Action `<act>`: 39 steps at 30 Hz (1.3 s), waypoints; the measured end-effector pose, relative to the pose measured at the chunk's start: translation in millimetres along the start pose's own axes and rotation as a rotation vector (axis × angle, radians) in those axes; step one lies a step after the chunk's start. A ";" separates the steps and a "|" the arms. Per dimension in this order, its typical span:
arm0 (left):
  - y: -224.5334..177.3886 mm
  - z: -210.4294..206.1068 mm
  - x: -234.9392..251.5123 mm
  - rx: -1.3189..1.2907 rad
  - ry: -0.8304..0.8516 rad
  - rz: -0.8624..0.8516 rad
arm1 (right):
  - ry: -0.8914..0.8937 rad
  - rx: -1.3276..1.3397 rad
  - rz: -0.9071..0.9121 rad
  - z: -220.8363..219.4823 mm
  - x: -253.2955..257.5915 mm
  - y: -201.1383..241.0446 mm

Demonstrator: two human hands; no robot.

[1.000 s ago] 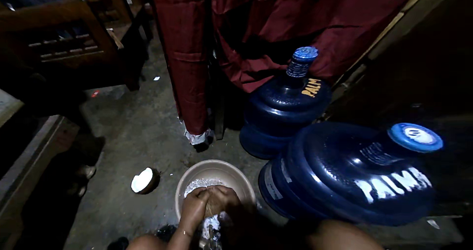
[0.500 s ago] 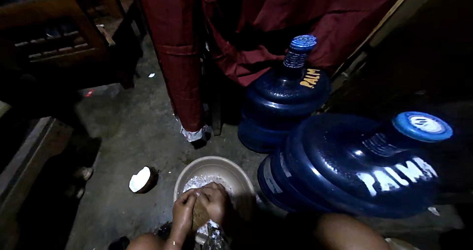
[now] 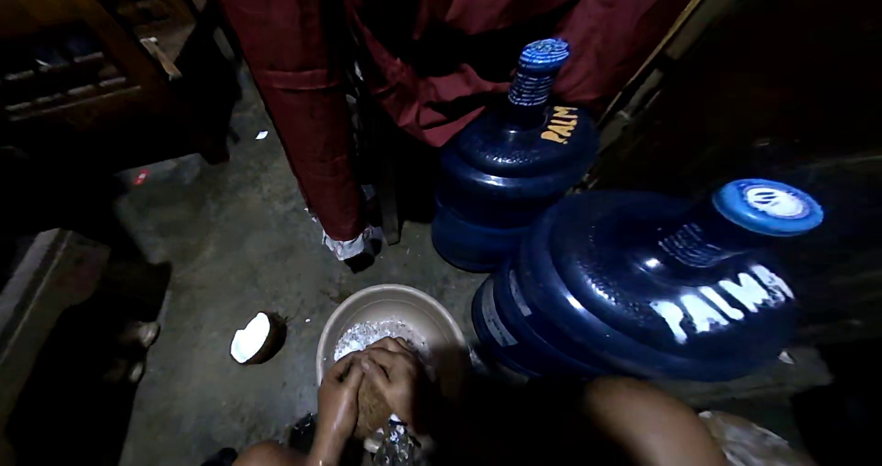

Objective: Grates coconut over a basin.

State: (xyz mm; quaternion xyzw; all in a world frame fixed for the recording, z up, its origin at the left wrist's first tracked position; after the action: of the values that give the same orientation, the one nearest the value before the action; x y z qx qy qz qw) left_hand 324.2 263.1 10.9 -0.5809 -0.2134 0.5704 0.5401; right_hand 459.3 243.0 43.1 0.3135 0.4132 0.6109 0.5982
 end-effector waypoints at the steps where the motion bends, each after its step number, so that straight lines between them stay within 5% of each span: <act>1: 4.9 -1.8 16.7 0.040 0.027 0.062 | 0.125 0.003 -0.114 -2.4 15.5 -11.5; 4: 11.9 -14.8 47.8 0.119 0.173 0.281 | 0.302 0.061 -0.351 -0.2 45.1 -38.3; 7: -4.0 -15.7 45.1 -0.023 0.168 0.313 | 0.224 0.106 -0.353 8.2 53.5 -36.0; 11: -43.0 4.8 -6.1 0.083 0.085 0.046 | 0.094 0.043 -0.097 24.8 3.2 27.3; 14: -17.4 5.3 -20.9 0.130 -0.031 -0.046 | -0.074 0.063 0.133 7.6 -15.2 14.9; 19: 3.0 -12.1 49.0 0.211 0.166 0.244 | 0.312 0.024 -0.280 2.1 43.9 -32.4; 23: -27.6 -15.0 43.9 0.037 0.384 0.374 | 0.318 0.248 -0.558 28.2 55.4 -18.1; 27: -70.9 -1.5 -18.1 0.213 0.337 0.142 | 0.159 0.204 -0.232 33.4 6.0 27.1; 30: -35.1 -3.8 -24.1 0.301 0.049 -0.072 | -0.092 0.195 0.088 11.9 -14.8 0.8; 34: -1.9 -9.8 42.6 0.285 0.143 0.188 | 0.207 0.229 -0.365 -1.7 38.3 -46.4; 39: -29.2 -18.7 41.5 0.099 0.374 0.320 | 0.250 0.428 -0.619 16.5 52.3 -47.9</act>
State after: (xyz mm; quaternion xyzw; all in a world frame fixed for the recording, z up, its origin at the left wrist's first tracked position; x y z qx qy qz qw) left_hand 362.3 301.3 14.0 -0.6758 0.0131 0.5407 0.5007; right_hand 491.8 294.1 2.7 0.2148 0.6758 0.3354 0.6202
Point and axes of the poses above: each hand's wrist, its own x-axis towards the middle knuckle, its own z-axis out of the back of the hand, y = z × x, the point moved 9 cm from there along x, towards the middle knuckle, and after that the axes turned 7 degrees about y, right-handed, at the moved point
